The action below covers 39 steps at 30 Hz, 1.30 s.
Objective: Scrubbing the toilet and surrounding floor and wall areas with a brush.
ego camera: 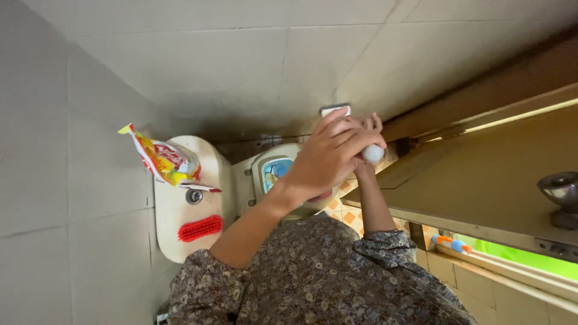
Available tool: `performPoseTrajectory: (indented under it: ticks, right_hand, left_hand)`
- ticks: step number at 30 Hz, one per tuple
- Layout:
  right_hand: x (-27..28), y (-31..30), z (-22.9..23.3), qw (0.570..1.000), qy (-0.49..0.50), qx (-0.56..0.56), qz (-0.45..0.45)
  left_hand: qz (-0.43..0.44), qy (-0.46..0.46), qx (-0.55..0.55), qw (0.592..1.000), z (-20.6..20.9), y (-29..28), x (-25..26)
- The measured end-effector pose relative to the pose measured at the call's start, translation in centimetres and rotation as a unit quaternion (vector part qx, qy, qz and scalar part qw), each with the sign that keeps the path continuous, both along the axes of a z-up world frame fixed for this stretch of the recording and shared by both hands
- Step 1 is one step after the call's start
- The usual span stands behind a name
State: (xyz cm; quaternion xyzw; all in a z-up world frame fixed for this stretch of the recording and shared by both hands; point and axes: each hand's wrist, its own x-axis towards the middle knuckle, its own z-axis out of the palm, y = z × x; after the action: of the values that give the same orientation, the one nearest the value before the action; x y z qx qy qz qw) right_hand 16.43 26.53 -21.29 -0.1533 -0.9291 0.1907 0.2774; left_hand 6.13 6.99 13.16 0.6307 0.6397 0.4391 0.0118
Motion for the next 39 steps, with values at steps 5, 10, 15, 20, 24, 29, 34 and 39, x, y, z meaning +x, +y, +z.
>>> performPoseTrajectory:
  ticks: [5,10,15,20,24,29,34,39]
  right_hand:
    - [0.8,0.7,0.6,0.999,0.000,0.034,0.019]
    - [-1.4,1.2,-0.7,0.997,-0.066,-0.006,0.038]
    - [-4.0,0.4,-5.4,0.986,-0.109,-0.103,0.076]
    - [-6.7,0.1,-9.6,0.922,-0.037,-0.306,0.235]
    - [-6.4,-1.5,-6.7,0.976,-0.134,-0.050,0.162]
    - [-5.4,0.8,-11.0,0.978,-0.188,0.048,0.079]
    - [-5.5,1.9,-6.8,0.961,-0.269,0.059,0.025]
    - [-5.8,1.3,-8.6,0.966,-0.256,0.025,0.016]
  left_hand:
    - [0.025,-0.001,0.026,0.999,-2.1,-0.1,-0.8]
    - [0.013,-0.068,-0.011,0.998,-9.3,-0.3,-2.2]
    - [0.043,-0.119,-0.050,0.991,-14.0,-1.1,-3.2]
    - [0.076,-0.105,-0.056,0.990,-15.5,-2.3,-3.8]
    - [0.087,-0.102,-0.067,0.989,-15.7,-2.7,-3.8]
    - [0.086,-0.127,-0.105,0.983,-16.4,-2.6,-4.0]
    - [0.075,-0.133,-0.116,0.982,-17.5,-1.7,-4.6]
    - [0.079,-0.133,-0.092,0.984,-16.3,-1.0,-3.6]
